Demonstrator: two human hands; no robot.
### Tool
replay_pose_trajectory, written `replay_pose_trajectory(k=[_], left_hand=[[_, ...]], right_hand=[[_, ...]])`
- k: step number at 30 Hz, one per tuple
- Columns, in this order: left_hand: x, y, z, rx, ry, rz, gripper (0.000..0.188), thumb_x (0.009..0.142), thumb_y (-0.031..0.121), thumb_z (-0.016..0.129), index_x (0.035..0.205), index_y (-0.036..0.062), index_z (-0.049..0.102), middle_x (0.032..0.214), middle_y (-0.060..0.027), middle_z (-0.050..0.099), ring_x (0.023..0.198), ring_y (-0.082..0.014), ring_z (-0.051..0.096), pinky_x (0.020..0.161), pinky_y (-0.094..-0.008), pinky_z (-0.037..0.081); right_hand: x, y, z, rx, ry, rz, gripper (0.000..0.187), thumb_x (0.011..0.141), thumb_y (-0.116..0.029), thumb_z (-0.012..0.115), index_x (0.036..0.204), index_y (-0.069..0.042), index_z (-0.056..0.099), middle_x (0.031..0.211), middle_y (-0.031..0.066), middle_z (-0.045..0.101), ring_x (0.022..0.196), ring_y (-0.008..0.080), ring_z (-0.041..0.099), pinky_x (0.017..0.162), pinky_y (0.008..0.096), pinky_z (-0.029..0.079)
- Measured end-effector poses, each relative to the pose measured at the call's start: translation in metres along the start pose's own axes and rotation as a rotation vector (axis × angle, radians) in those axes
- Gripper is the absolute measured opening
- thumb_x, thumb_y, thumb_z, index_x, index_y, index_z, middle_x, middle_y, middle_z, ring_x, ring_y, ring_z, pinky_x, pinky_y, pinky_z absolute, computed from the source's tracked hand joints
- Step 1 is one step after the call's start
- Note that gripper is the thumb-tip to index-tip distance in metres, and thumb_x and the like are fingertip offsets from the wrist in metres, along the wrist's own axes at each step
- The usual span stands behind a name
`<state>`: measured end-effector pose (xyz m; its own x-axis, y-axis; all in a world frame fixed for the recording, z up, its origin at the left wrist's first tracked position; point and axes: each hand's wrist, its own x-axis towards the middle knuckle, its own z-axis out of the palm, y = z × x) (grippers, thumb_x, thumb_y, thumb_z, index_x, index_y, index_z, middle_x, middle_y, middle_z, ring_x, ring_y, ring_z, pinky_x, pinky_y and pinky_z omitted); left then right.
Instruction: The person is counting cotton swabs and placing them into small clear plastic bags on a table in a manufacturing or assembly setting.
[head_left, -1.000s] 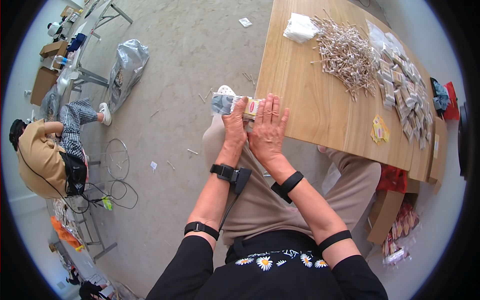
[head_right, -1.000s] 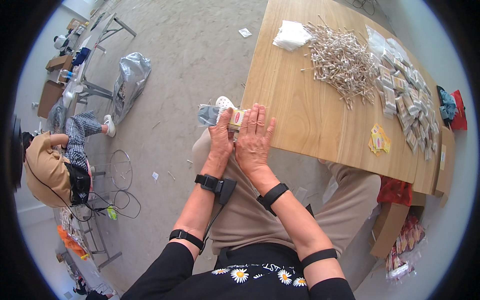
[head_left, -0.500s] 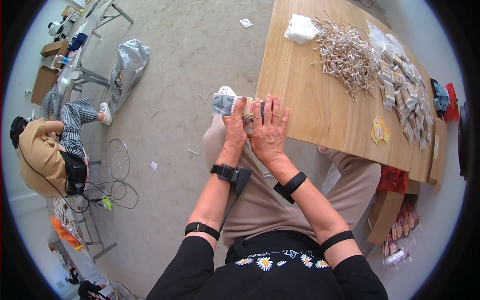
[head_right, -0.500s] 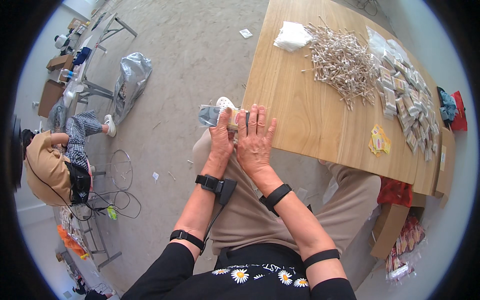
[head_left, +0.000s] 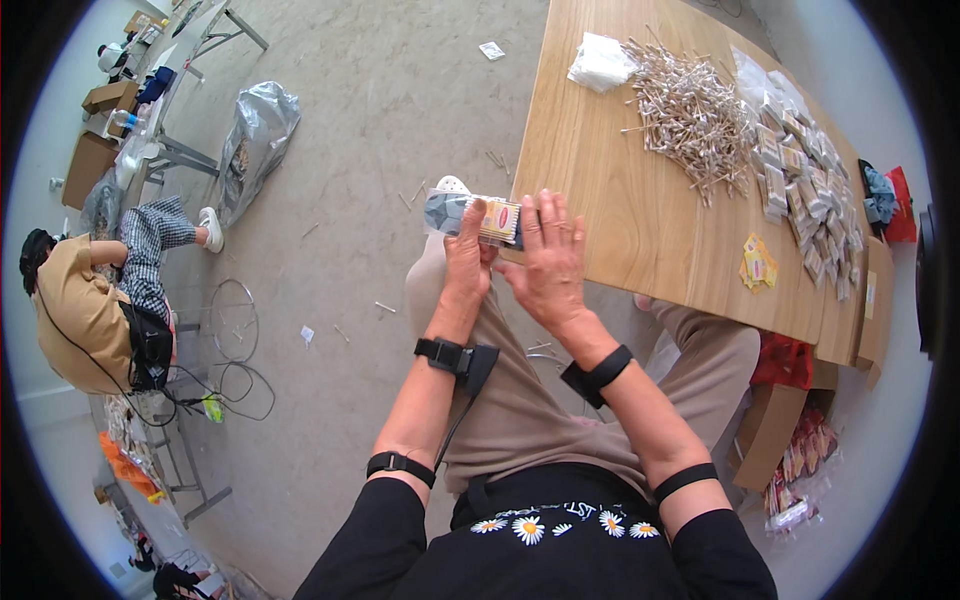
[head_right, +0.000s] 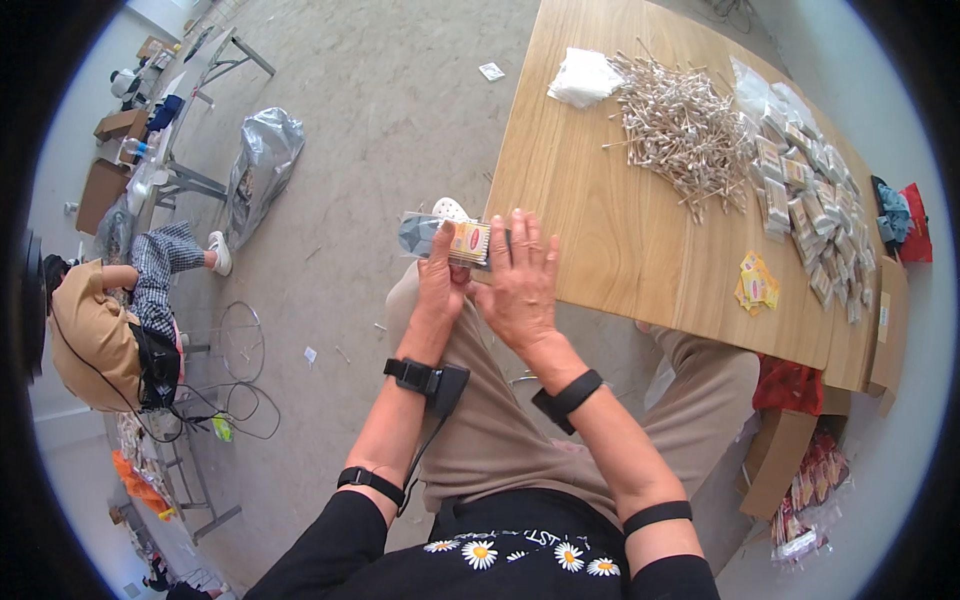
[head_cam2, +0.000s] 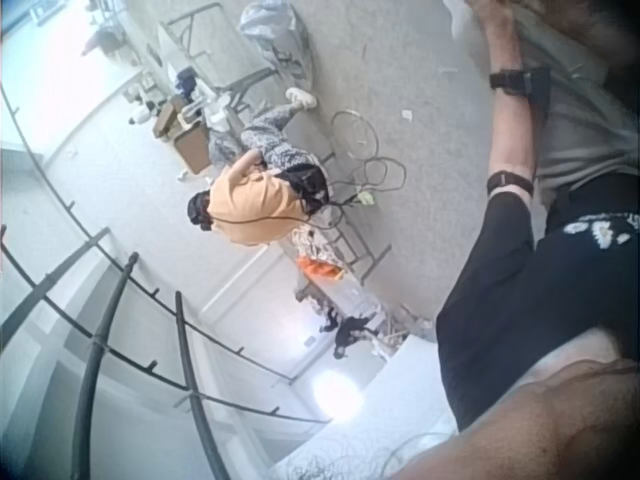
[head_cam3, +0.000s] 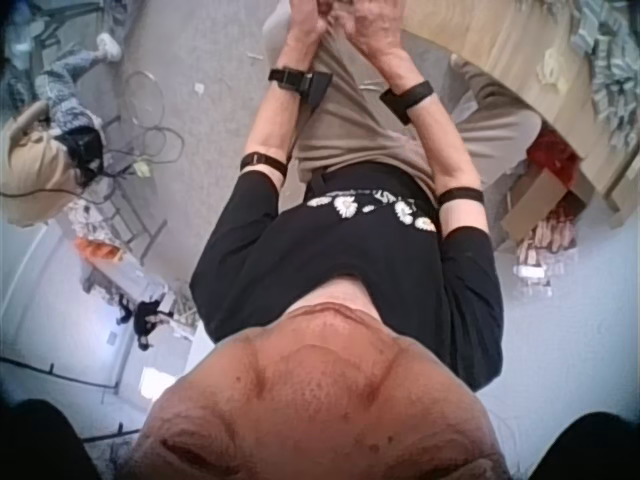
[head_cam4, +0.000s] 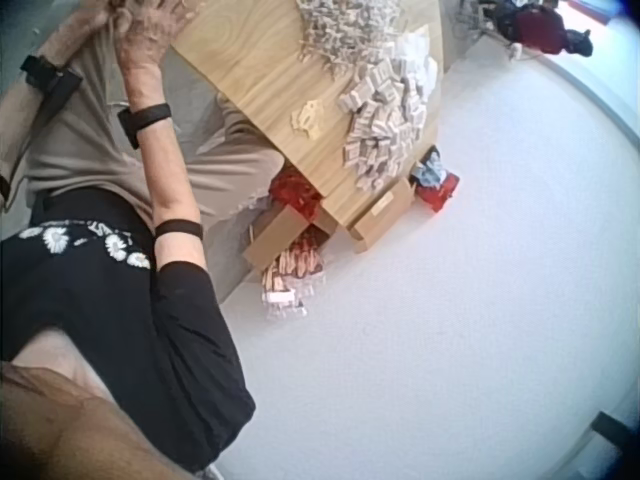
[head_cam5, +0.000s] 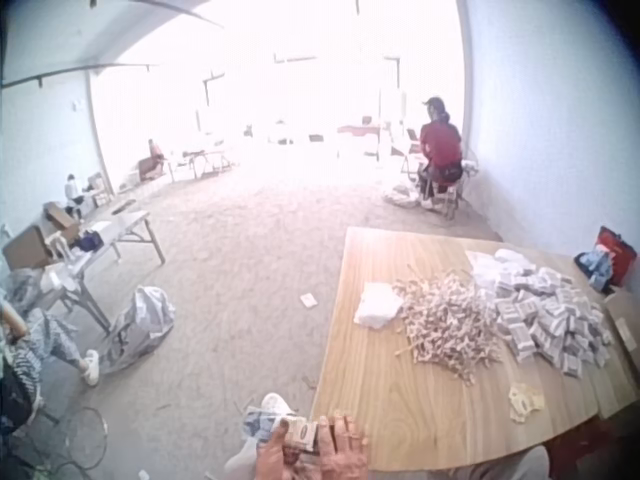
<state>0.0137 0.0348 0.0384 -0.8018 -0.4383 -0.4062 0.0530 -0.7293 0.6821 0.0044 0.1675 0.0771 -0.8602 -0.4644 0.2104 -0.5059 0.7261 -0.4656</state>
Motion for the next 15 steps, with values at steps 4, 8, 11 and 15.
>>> replay_pose_trajectory(k=[4,8,11,15], left_hand=[[-0.018,0.012,-0.004,0.046,-0.075,-0.179,0.032,0.092,0.041,0.073,0.094,0.0131,0.057,0.065,0.0052,0.049,0.053,-0.0053,0.043,0.050,-0.0236,0.033],[-0.045,0.016,-0.015,0.114,-0.057,-0.226,0.025,0.097,0.033,0.065,0.095,0.0113,0.053,0.062,0.0041,0.043,0.050,-0.0068,0.036,0.050,-0.0249,0.031],[-0.070,0.024,-0.013,0.203,-0.083,-0.219,0.019,0.098,0.026,0.064,0.094,0.0110,0.053,0.063,0.0047,0.043,0.051,-0.0052,0.036,0.049,-0.0239,0.029],[-0.086,0.035,-0.003,0.430,-0.134,-0.191,0.012,0.097,0.017,0.063,0.094,0.0101,0.053,0.065,0.0060,0.043,0.054,-0.0037,0.037,0.051,-0.0224,0.029]], right_hand=[[0.027,0.051,-0.022,-0.112,0.118,-0.001,0.082,0.083,-0.043,0.073,0.148,-0.004,0.042,0.155,0.0205,0.035,0.148,0.0391,0.025,0.117,0.0640,0.018],[0.089,0.090,-0.042,-0.384,0.067,0.086,0.075,0.091,-0.052,0.061,0.149,-0.008,0.043,0.158,0.0177,0.034,0.150,0.0373,0.022,0.118,0.0631,0.016],[0.122,0.117,-0.046,-0.525,0.002,0.159,0.072,0.097,-0.059,0.048,0.151,-0.013,0.042,0.161,0.0145,0.030,0.152,0.0362,0.017,0.119,0.0626,0.012],[0.117,0.143,-0.048,-0.465,-0.068,0.215,0.072,0.098,-0.055,0.050,0.150,-0.005,0.041,0.160,0.0160,0.031,0.152,0.0350,0.018,0.120,0.0594,0.014]])
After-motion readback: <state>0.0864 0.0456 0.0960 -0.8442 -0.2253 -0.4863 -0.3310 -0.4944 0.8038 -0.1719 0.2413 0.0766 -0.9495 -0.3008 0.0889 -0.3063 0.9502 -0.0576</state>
